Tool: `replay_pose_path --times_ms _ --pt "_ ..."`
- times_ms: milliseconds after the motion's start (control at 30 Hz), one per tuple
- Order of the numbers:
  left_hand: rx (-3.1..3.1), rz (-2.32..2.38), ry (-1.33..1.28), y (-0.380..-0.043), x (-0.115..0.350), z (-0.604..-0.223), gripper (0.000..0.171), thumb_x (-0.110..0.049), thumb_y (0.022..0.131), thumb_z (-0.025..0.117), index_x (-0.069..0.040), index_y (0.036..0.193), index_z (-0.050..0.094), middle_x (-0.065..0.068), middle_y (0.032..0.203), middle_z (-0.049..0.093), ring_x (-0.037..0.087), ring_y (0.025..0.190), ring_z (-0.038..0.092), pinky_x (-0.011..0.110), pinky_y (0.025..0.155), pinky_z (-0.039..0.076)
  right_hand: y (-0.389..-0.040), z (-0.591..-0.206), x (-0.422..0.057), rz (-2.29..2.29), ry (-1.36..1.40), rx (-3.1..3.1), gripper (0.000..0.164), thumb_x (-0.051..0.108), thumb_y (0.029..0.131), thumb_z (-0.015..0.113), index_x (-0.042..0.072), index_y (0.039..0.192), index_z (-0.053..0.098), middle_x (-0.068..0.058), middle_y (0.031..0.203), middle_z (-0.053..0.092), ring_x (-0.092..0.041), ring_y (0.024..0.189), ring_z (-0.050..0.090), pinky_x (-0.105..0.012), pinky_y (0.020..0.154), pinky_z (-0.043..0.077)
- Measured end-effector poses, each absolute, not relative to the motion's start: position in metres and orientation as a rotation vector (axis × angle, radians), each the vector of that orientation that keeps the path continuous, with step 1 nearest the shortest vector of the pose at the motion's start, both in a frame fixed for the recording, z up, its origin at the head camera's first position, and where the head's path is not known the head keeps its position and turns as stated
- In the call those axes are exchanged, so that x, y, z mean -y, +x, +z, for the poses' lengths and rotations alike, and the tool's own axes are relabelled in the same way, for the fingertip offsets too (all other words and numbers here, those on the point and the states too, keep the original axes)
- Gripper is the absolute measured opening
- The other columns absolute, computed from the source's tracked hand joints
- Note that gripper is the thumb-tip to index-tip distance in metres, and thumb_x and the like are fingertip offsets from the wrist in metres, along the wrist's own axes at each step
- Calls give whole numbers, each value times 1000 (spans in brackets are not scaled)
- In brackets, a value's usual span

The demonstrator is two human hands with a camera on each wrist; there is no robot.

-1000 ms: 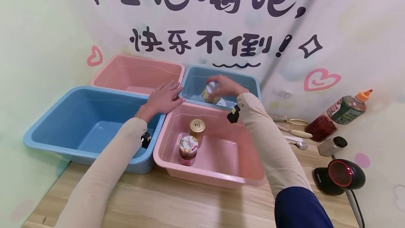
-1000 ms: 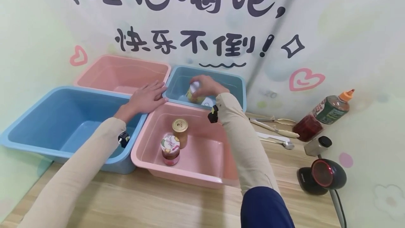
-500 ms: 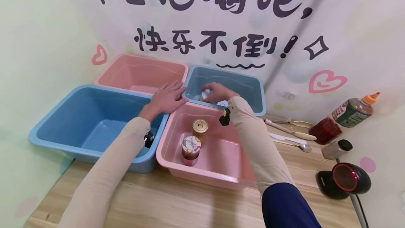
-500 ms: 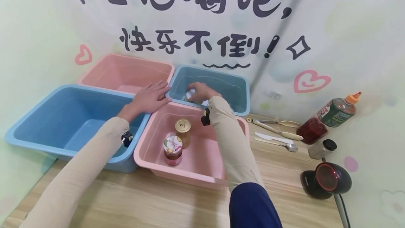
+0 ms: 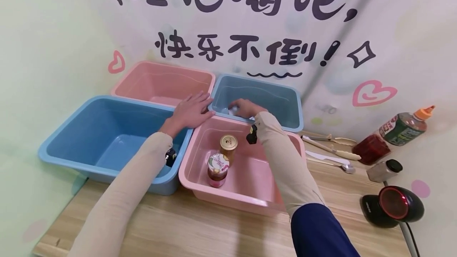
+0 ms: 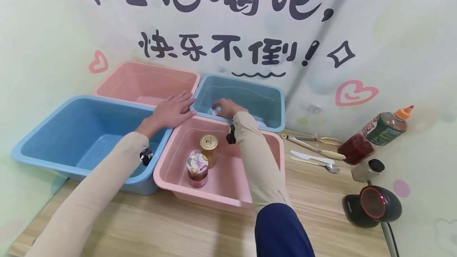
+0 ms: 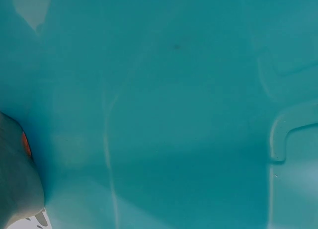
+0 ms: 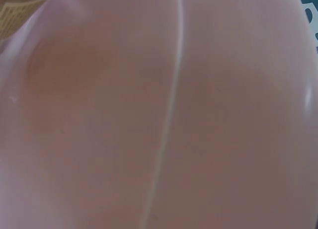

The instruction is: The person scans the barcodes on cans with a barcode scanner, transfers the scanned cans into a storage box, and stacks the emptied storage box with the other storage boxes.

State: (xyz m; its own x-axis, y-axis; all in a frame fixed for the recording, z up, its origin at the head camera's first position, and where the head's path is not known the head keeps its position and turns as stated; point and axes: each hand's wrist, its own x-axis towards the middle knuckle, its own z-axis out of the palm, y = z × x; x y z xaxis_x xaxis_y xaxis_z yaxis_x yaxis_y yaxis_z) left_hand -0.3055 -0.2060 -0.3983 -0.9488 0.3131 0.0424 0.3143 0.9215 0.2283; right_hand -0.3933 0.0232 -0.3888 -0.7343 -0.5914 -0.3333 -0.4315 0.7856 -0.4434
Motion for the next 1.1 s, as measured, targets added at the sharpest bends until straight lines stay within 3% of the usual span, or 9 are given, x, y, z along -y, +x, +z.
replay_pose_path --times_ms 267,600,867,1100 --pt "3077 -367 -491 -305 207 -399 69 -55 100 41 -16 157 34 8 167 23 29 158 9 52 127 9 -396 -397 -23 -481 -749 -2495 39 16 102 52 10 140 57 -18 149 49 -36 138 46 -52 112 41" --pt "3075 -353 -488 -307 208 -401 69 -56 100 41 -18 157 34 7 168 23 30 157 11 53 127 12 -403 -406 -24 -450 -781 -2467 38 18 102 53 8 139 57 -19 147 51 -37 137 48 -52 112 42" --pt "3076 -366 -482 -306 205 -396 69 -55 100 41 -17 157 33 7 168 21 29 158 8 52 127 8 -398 -394 -31 -388 -578 -2431 41 18 99 55 13 140 57 -16 150 48 -32 134 47 -49 111 43" --pt "3079 -382 -488 -304 206 -396 69 -54 100 43 -16 157 33 9 168 22 32 157 10 52 127 7 -389 -381 -36 -380 -685 -2501 46 14 100 54 7 145 50 -19 151 47 -33 137 48 -47 107 46"
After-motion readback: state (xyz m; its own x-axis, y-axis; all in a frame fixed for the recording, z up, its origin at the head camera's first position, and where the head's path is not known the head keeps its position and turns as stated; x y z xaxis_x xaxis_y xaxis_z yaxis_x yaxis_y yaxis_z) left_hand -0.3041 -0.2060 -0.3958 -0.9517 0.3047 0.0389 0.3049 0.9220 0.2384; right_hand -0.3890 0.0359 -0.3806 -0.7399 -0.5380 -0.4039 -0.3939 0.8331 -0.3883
